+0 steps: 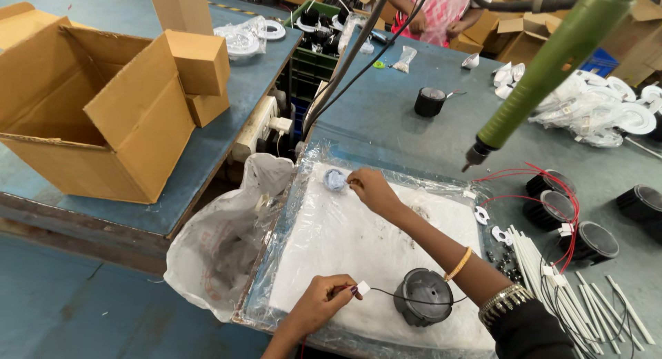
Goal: The person assembles LED light units by inserting white plastic tubes into black heat sinks, securing them with a hot glue gun, and soldering red and black wires to LED modules. The person repeats this process for multiple units on a workbench.
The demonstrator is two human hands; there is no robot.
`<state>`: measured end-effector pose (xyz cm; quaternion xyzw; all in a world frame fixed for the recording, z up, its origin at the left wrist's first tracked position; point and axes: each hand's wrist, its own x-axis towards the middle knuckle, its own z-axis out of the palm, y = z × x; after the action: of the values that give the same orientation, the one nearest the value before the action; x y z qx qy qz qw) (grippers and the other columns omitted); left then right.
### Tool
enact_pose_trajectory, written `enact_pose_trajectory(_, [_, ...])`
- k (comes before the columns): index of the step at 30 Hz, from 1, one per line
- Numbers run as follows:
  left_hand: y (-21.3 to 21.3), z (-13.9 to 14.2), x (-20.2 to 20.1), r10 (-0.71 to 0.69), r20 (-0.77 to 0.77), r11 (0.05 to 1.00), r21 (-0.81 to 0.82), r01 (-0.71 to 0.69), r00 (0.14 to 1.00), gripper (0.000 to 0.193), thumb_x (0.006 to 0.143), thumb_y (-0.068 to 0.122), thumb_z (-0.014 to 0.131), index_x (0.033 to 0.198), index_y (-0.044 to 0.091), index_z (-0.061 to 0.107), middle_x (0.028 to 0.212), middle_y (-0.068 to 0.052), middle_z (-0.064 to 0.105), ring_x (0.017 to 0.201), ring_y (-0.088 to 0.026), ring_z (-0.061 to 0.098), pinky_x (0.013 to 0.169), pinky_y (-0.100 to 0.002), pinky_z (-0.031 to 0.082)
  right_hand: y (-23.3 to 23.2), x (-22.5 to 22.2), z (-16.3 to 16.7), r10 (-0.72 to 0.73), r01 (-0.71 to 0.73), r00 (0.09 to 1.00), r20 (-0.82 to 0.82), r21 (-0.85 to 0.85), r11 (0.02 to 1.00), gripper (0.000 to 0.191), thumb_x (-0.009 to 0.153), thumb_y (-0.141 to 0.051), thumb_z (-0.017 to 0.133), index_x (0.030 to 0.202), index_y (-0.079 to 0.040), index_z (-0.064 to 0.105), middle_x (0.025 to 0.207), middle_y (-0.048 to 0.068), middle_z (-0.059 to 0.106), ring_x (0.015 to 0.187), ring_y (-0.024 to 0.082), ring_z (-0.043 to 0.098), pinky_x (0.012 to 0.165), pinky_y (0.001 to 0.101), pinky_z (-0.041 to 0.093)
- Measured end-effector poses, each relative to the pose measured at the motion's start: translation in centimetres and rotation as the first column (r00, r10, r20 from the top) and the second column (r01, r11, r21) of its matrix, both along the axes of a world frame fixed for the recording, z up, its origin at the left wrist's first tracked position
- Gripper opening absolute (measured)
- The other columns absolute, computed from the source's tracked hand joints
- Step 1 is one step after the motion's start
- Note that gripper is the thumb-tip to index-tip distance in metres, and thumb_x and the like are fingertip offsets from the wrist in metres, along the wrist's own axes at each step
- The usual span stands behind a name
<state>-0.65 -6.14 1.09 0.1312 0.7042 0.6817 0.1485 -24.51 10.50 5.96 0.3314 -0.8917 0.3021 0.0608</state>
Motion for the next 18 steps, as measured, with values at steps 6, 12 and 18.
enact_pose_trajectory(6, [0.3,0.5,0.0,0.02,-0.041,1.0,-0.019,-0.021,0.999,0.023,0.095,0.019,0.061,0.097,0.002,0.076,0.066,0.005,0.053,0.06,-0.004,0.039,0.053,-0.025,0.032,-1.1,-0.2,0.1,-0.002,-0.009,0.997,-0.082,-0.14,0.99,0.012,0.092,-0.01,0.068,0.097,-0.002,0.076,0.092,0.013,0.069,0.08,0.03,0.066,0.073,0.0393,0.052])
enact_pose_trajectory(12, [0.4,0.9,0.2,0.034,-0.046,0.999,-0.026,-0.035,0.998,0.023,0.095,0.02,0.061,0.096,0.002,0.076,0.066,0.005,0.053,0.06,-0.005,0.038,0.053,-0.026,0.031,-1.7,-0.7,-0.6,0.029,-0.047,0.989,-0.145,-0.122,0.991,0.01,0.09,-0.006,0.068,0.094,-0.002,0.076,0.09,0.013,0.069,0.083,0.031,0.066,0.076,0.0393,0.052])
enact_pose_trajectory(18, [0.4,0.9,0.2,0.035,-0.025,0.999,-0.031,-0.036,0.999,0.024,0.095,0.021,0.061,0.096,0.003,0.077,0.066,0.005,0.052,0.06,-0.005,0.038,0.053,-0.026,0.03,-0.9,-3.3,-3.3,0.077,-0.073,0.997,0.022,-0.166,0.983,0.01,0.083,0.001,0.07,0.091,0.0,0.076,0.091,0.01,0.074,0.079,0.022,0.071,0.071,0.0328,0.057])
